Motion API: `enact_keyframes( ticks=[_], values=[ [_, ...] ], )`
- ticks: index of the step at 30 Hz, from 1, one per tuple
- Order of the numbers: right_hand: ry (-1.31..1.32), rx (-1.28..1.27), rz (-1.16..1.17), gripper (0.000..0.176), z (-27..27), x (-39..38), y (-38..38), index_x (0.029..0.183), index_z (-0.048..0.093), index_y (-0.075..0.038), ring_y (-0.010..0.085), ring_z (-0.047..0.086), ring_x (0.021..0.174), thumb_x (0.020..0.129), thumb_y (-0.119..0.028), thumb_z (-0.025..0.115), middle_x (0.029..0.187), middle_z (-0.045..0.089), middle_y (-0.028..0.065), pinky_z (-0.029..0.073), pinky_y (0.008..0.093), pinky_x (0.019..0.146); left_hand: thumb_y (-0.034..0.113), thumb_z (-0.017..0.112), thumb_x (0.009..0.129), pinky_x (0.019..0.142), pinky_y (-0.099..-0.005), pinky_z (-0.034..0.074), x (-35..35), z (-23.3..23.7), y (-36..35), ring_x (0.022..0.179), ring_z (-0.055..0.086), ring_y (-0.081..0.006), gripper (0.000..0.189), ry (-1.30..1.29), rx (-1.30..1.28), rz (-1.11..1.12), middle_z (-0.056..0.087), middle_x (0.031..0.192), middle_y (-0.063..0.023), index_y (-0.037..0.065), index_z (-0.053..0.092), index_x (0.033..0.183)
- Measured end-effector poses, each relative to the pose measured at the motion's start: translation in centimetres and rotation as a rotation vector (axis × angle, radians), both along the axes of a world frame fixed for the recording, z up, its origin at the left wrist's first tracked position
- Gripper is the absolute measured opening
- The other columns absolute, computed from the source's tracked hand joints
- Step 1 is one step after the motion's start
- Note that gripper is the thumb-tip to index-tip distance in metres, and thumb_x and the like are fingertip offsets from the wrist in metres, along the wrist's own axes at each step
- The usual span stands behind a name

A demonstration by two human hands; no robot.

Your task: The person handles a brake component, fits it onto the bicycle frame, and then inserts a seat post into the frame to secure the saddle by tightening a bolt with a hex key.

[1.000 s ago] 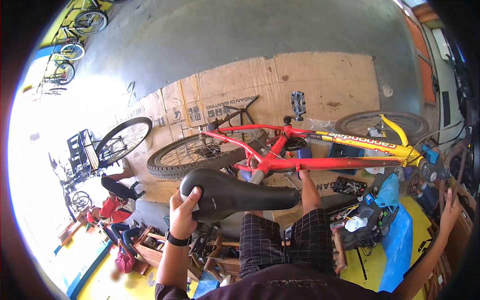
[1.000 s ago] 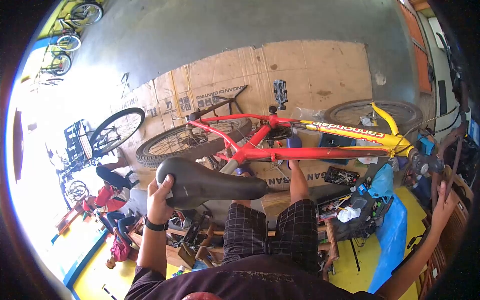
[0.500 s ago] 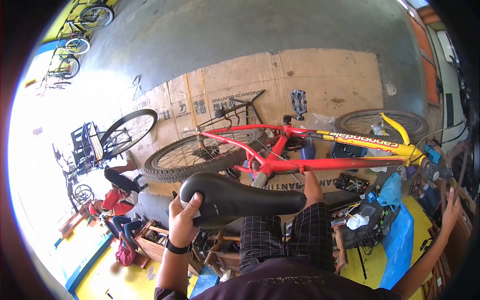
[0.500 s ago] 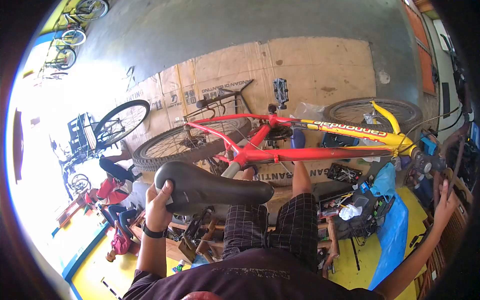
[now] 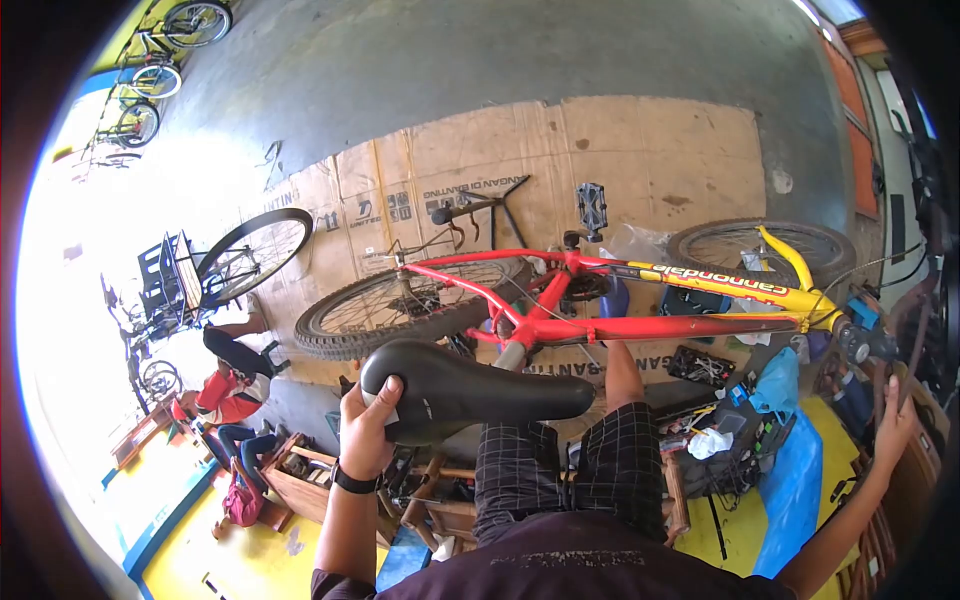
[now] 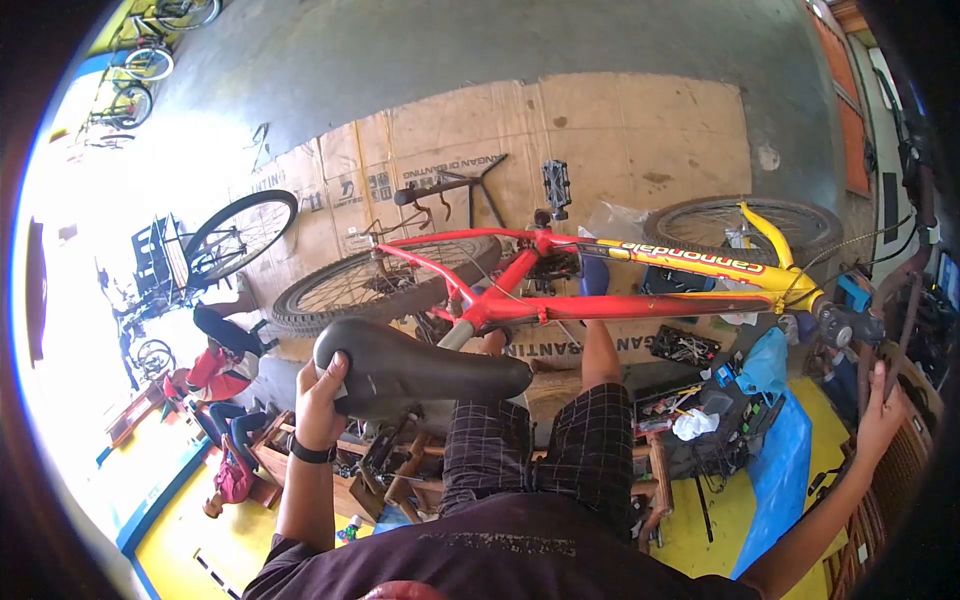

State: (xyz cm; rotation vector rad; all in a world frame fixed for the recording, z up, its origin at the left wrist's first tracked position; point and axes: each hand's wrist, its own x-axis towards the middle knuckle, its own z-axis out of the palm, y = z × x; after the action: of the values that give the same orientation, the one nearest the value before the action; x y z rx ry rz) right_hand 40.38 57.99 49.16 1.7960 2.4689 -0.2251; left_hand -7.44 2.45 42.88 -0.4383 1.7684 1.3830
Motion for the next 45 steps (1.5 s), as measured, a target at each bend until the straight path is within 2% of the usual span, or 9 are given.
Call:
enact_keyframes(
  ticks=[15, 18, 21, 24, 29, 35, 37, 41, 45],
  values=[
    [0.047, 0.048, 0.004, 0.046, -0.1, -1.5, -1.7, 0.107, 0.070, 0.005, 0.0258, 0.067, 0.088, 0.099, -0.040, 0.061, 0.094, 0.072, 0.0164, 0.050, 0.0386, 0.083, 0.025, 0.068, 0.095, 0.082, -0.0322, 0.057, -1.0, -1.9, -1.6, 0.095, 0.067, -0.0175, 0.045, -0.015, 0.006, 0.001, 0.067, 0.110, -0.0118, -0.007, 0.056, 0.125],
    [-0.089, 0.628, 0.346, 0.036, 0.9, -4.8, -4.3, 0.107, 0.070, 0.004, 0.0304, 0.067, 0.092, 0.096, -0.030, 0.069, 0.100, 0.072, 0.0171, 0.050, 0.0391, 0.086, 0.023, 0.068, 0.095, 0.080, -0.0317, 0.057, -0.9, -2.6, -1.9, 0.093, 0.067, -0.0168, 0.043, 0.023, 0.020, -0.001, 0.068, 0.109, -0.0115, -0.007, 0.056, 0.124],
    [0.314, 0.945, 0.673, 0.016, -1.2, -10.3, -6.7, 0.102, 0.061, 0.006, 0.0317, 0.066, 0.103, 0.098, -0.009, 0.064, 0.117, 0.066, 0.0213, 0.052, 0.0411, 0.093, 0.020, 0.071, 0.092, 0.076, -0.0266, 0.055, -0.7, -3.0, -2.5, 0.088, 0.066, -0.0117, 0.037, -0.016, -0.077, -0.102, 0.070, 0.104, -0.0078, -0.004, 0.063, 0.119],
    [0.681, 0.231, 0.929, 0.022, -7.2, -23.4, -12.1, 0.109, 0.058, 0.003, 0.0316, 0.062, 0.108, 0.091, -0.005, 0.068, 0.117, 0.061, 0.0215, 0.050, 0.0419, 0.093, 0.028, 0.077, 0.089, 0.078, -0.0245, 0.051, -0.3, -4.5, -3.6, 0.087, 0.063, -0.0077, 0.047, 0.044, -0.009, -0.093, 0.070, 0.102, -0.0021, -0.003, 0.063, 0.121],
    [0.489, -0.792, 0.862, 0.047, -19.7, -45.5, -23.5, 0.118, 0.058, 0.000, 0.0222, 0.062, 0.091, 0.080, -0.017, 0.080, 0.118, 0.061, 0.0149, 0.052, 0.0332, 0.083, 0.041, 0.082, 0.082, 0.075, -0.0274, 0.054, -0.7, -4.6, -3.6, 0.083, 0.067, -0.0121, 0.059, 0.204, -0.017, -0.051, 0.072, 0.093, -0.0091, -0.006, 0.065, 0.113],
    [0.351, -0.727, 1.082, 0.095, -34.8, -58.5, -34.6, 0.141, 0.047, -0.001, 0.0374, 0.056, 0.125, 0.070, -0.053, 0.083, 0.136, 0.056, 0.0247, 0.044, 0.0440, 0.105, 0.043, 0.084, 0.080, 0.078, -0.0317, 0.055, -0.8, -4.9, -4.4, 0.089, 0.068, -0.0167, 0.065, 0.236, -0.057, -0.132, 0.072, 0.096, -0.0109, -0.007, 0.063, 0.117],
    [0.338, -0.791, 1.044, 0.095, -36.5, -60.1, -37.2, 0.139, 0.048, 0.004, 0.0357, 0.062, 0.116, 0.071, -0.052, 0.083, 0.126, 0.062, 0.0266, 0.049, 0.0429, 0.100, 0.039, 0.083, 0.081, 0.076, -0.0296, 0.054, -0.3, -5.7, -4.6, 0.087, 0.067, -0.0128, 0.061, 0.239, 0.000, -0.065, 0.071, 0.096, -0.0101, -0.008, 0.063, 0.115],
    [-0.052, -0.836, 0.839, 0.050, -36.3, -61.4, -38.8, 0.118, 0.066, 0.001, 0.0336, 0.071, 0.090, 0.078, -0.027, 0.075, 0.101, 0.071, 0.0243, 0.055, 0.0408, 0.086, 0.048, 0.076, 0.085, 0.072, -0.0373, 0.054, -1.0, -4.7, -5.2, 0.082, 0.072, -0.0280, 0.063, 0.216, 0.067, -0.115, 0.070, 0.087, -0.0209, -0.007, 0.062, 0.111],
    [-0.501, -0.612, 1.065, 0.032, -36.8, -63.9, -38.8, 0.106, 0.074, -0.003, 0.0322, 0.072, 0.089, 0.078, -0.009, 0.060, 0.099, 0.073, 0.0214, 0.056, 0.0415, 0.078, 0.048, 0.074, 0.087, 0.069, -0.0414, 0.054, -0.4, -4.4, -5.7, 0.079, 0.072, -0.0368, 0.062, 0.268, 0.028, -0.149, 0.069, 0.083, -0.0248, -0.007, 0.061, 0.112]
  ],
)
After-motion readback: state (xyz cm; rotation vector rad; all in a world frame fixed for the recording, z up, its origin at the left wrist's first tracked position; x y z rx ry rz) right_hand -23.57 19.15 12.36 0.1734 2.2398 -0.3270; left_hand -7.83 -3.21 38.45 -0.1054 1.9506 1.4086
